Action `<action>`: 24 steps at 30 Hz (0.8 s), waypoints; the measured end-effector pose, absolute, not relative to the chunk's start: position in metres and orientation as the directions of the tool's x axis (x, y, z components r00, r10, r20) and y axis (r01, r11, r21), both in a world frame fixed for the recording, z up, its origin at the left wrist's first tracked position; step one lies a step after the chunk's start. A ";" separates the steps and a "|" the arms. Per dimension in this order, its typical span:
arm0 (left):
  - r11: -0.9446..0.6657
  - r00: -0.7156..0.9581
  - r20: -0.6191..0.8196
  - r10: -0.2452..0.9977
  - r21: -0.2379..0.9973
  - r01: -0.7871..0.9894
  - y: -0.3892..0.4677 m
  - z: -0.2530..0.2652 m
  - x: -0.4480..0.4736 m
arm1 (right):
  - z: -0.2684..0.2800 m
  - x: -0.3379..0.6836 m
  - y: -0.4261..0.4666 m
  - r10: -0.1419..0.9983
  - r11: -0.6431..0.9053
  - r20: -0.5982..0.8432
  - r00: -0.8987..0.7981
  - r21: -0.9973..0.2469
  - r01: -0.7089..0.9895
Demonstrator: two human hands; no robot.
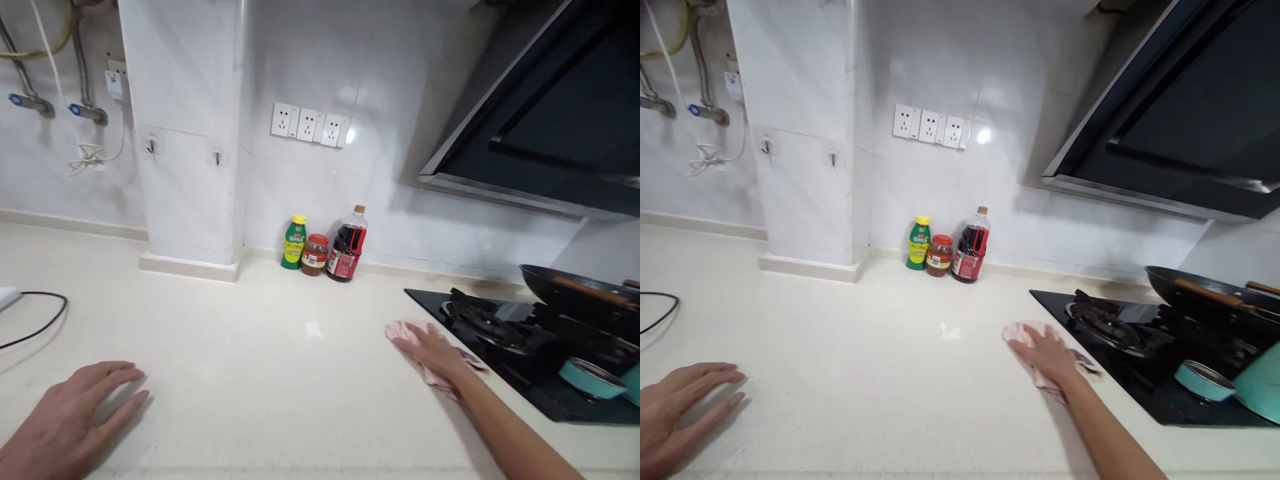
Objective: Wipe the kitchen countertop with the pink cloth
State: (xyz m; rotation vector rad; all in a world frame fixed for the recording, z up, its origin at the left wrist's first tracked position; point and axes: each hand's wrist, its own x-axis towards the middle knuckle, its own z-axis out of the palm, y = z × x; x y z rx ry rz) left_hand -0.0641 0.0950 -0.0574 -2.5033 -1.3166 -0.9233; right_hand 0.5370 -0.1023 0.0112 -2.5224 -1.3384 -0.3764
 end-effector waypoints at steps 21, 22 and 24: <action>-0.539 0.400 0.485 0.778 0.186 0.822 0.077 -0.034 -0.055 | 0.008 0.473 -0.142 0.941 -0.300 0.074 0.329 -0.259 0.918; -0.544 0.403 0.493 0.771 0.180 0.819 0.079 -0.037 -0.056 | 0.002 0.501 -0.153 0.920 -0.353 0.087 0.383 -0.246 0.903; -0.559 0.413 0.516 0.751 0.164 0.813 0.081 -0.044 -0.059 | -0.013 0.556 -0.178 0.881 -0.424 0.125 0.457 -0.223 0.878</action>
